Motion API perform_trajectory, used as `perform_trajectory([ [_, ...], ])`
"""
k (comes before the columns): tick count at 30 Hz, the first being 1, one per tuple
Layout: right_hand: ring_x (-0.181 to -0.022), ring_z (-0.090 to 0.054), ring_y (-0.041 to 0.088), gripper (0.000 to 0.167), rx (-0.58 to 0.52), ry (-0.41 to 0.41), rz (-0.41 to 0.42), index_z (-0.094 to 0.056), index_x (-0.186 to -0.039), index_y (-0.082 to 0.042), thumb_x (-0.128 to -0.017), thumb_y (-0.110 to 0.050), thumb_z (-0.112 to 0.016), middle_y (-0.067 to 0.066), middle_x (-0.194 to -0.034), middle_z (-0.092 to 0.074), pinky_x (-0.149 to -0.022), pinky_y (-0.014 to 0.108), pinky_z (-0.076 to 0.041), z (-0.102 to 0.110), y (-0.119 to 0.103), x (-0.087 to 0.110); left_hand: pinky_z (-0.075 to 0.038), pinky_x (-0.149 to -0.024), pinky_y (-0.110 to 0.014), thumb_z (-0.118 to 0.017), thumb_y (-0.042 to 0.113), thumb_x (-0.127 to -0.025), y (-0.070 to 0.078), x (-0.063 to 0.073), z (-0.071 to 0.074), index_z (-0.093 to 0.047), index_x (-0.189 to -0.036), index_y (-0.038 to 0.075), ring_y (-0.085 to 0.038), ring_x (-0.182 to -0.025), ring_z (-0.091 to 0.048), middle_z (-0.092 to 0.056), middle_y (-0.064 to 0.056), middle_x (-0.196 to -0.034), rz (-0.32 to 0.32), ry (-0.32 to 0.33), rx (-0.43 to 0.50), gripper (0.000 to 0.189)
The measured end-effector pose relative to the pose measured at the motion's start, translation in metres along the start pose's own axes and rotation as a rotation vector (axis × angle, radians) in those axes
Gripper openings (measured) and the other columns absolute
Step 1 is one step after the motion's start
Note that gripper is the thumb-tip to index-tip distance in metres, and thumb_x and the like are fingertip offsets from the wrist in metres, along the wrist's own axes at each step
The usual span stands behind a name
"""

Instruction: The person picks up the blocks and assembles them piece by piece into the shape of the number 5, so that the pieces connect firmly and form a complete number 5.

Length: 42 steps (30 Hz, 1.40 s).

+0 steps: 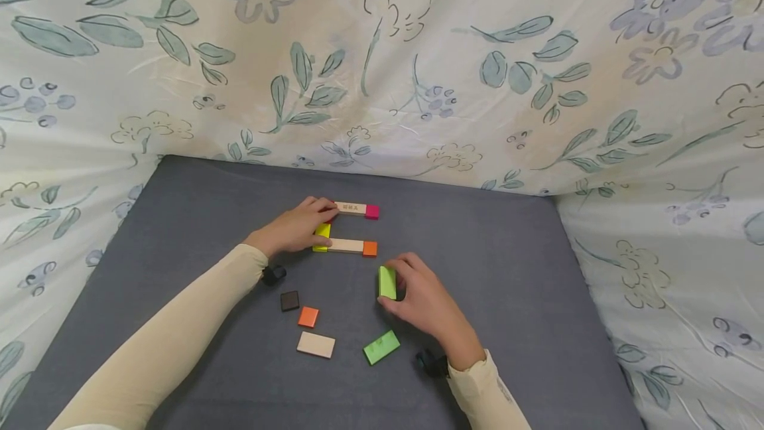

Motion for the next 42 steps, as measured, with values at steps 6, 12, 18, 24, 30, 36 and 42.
perform_trajectory([
  [6, -0.093, -0.063, 0.019, 0.057, 0.006, -0.021, -0.027, -0.072, -0.132, -0.009, -0.083, -0.024, -0.097, 0.0, -0.124, -0.061, -0.078, 0.035, -0.056, -0.003, -0.001, -0.011, -0.048, -0.114, -0.049, -0.076, 0.045, -0.103, -0.002, 0.0, -0.001, -0.045, -0.166, 0.007, -0.031, -0.147, -0.036, -0.04, -0.009, -0.167, 0.012, 0.002, 0.0, 0.08],
  [12, -0.091, -0.062, 0.017, 0.058, 0.031, -0.025, -0.022, -0.071, -0.133, -0.006, -0.084, -0.025, -0.097, 0.002, -0.125, -0.06, -0.076, 0.034, -0.055, -0.009, -0.002, -0.021, -0.048, -0.114, -0.048, -0.076, 0.044, -0.103, -0.001, 0.002, 0.001, -0.044, -0.166, 0.006, -0.032, -0.147, -0.036, -0.04, -0.01, -0.167, -0.006, 0.009, 0.001, 0.08],
  [18, -0.09, -0.062, 0.016, 0.061, 0.054, -0.044, -0.03, -0.069, -0.136, -0.004, -0.085, -0.024, -0.096, 0.005, -0.127, -0.059, -0.077, 0.034, -0.056, -0.019, -0.002, -0.029, -0.048, -0.114, -0.048, -0.075, 0.044, -0.103, -0.002, 0.001, 0.0, -0.044, -0.166, 0.006, -0.032, -0.147, -0.036, -0.04, -0.01, -0.167, -0.012, 0.014, -0.001, 0.08],
  [24, -0.089, -0.061, 0.016, 0.062, 0.07, -0.056, -0.039, -0.068, -0.138, -0.003, -0.086, -0.025, -0.095, 0.006, -0.126, -0.058, -0.076, 0.033, -0.055, -0.025, -0.003, -0.034, -0.048, -0.113, -0.049, -0.076, 0.045, -0.103, -0.002, 0.001, -0.001, -0.044, -0.166, 0.007, -0.032, -0.146, -0.037, -0.04, -0.01, -0.167, -0.003, 0.013, -0.002, 0.08],
  [30, -0.089, -0.062, 0.016, 0.062, 0.074, -0.056, -0.032, -0.067, -0.137, -0.003, -0.086, -0.025, -0.095, 0.007, -0.128, -0.058, -0.076, 0.033, -0.056, -0.03, -0.004, -0.037, -0.048, -0.113, -0.049, -0.076, 0.045, -0.103, -0.001, 0.001, -0.001, -0.045, -0.166, 0.007, -0.032, -0.146, -0.037, -0.04, -0.009, -0.167, -0.003, 0.017, -0.006, 0.08],
  [36, -0.089, -0.06, 0.013, 0.061, 0.102, -0.067, -0.026, -0.067, -0.138, -0.004, -0.088, -0.026, -0.094, 0.008, -0.129, -0.057, -0.076, 0.033, -0.057, -0.033, -0.005, -0.038, -0.049, -0.112, -0.049, -0.076, 0.044, -0.103, -0.001, 0.002, 0.0, -0.045, -0.166, 0.007, -0.031, -0.146, -0.037, -0.04, -0.009, -0.167, -0.006, 0.019, 0.0, 0.079],
  [42, -0.086, -0.059, 0.011, 0.06, 0.117, -0.061, -0.017, -0.068, -0.136, -0.005, -0.087, -0.025, -0.095, 0.008, -0.127, -0.057, -0.075, 0.032, -0.056, -0.033, -0.007, -0.04, -0.05, -0.111, -0.05, -0.076, 0.044, -0.103, 0.001, 0.003, 0.001, -0.046, -0.165, 0.006, -0.032, -0.146, -0.037, -0.041, -0.01, -0.166, -0.016, 0.024, 0.007, 0.079],
])
Point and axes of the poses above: each hand's wrist, its own x-axis away from the middle knuckle, its own z-axis out of the back of the hand, y = z × x, the point moved 8 cm from there along -x, towards the middle knuckle
